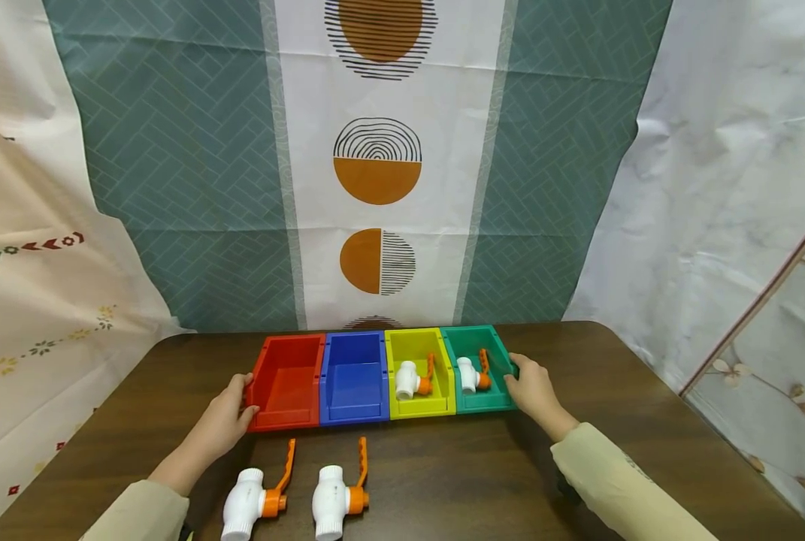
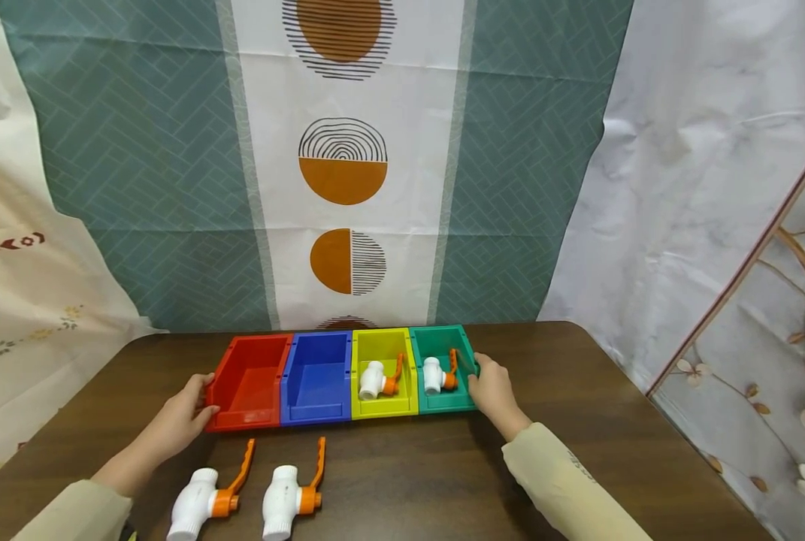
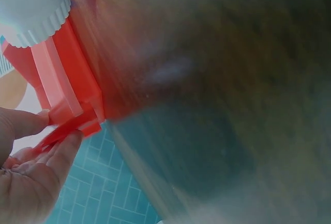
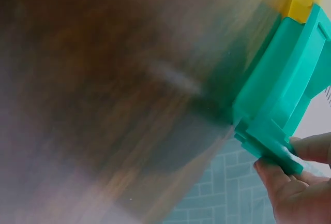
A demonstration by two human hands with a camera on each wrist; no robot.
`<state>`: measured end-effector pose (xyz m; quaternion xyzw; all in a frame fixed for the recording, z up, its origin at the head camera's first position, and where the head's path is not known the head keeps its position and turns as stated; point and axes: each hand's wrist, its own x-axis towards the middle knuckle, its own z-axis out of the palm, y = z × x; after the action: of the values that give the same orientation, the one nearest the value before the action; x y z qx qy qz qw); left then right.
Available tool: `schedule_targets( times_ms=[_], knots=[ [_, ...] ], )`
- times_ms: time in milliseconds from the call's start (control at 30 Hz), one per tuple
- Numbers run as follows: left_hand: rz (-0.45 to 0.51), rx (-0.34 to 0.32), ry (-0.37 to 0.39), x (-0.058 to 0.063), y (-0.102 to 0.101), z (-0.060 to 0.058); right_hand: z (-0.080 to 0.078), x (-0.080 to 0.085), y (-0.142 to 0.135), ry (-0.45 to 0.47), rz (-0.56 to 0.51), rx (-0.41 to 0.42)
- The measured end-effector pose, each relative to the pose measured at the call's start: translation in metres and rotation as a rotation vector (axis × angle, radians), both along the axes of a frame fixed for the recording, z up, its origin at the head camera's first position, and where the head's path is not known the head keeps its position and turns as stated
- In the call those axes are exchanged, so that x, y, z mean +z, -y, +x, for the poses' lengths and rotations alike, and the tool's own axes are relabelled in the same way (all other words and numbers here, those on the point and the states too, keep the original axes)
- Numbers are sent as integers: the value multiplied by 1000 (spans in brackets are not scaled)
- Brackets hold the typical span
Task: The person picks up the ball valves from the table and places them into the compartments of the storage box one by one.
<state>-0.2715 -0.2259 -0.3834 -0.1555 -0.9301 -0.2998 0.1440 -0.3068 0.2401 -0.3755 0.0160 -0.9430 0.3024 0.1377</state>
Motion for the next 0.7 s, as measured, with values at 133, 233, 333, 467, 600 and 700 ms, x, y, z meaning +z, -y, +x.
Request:
schedule_targets(
  times_ms=[133,233,333,467,600,700],
  knots=[
    [-4,10,-1,0,-1,4,2,-1,0,10,-15,8],
    [-8,11,-5,-1,-2,4,3,-2,-5,6,-12,30],
    [-11,9,-5,1,-3,3,4,-2,-9,-3,0,62],
    [-1,-1,9,4,-3,1,2,1,-12,-13,8,86],
    [21,-15,73,9,0,1,0,3,-13,-14,15,96],
    [44,-30,146,14,4,3,0,4,-13,2,16,108]
  ],
)
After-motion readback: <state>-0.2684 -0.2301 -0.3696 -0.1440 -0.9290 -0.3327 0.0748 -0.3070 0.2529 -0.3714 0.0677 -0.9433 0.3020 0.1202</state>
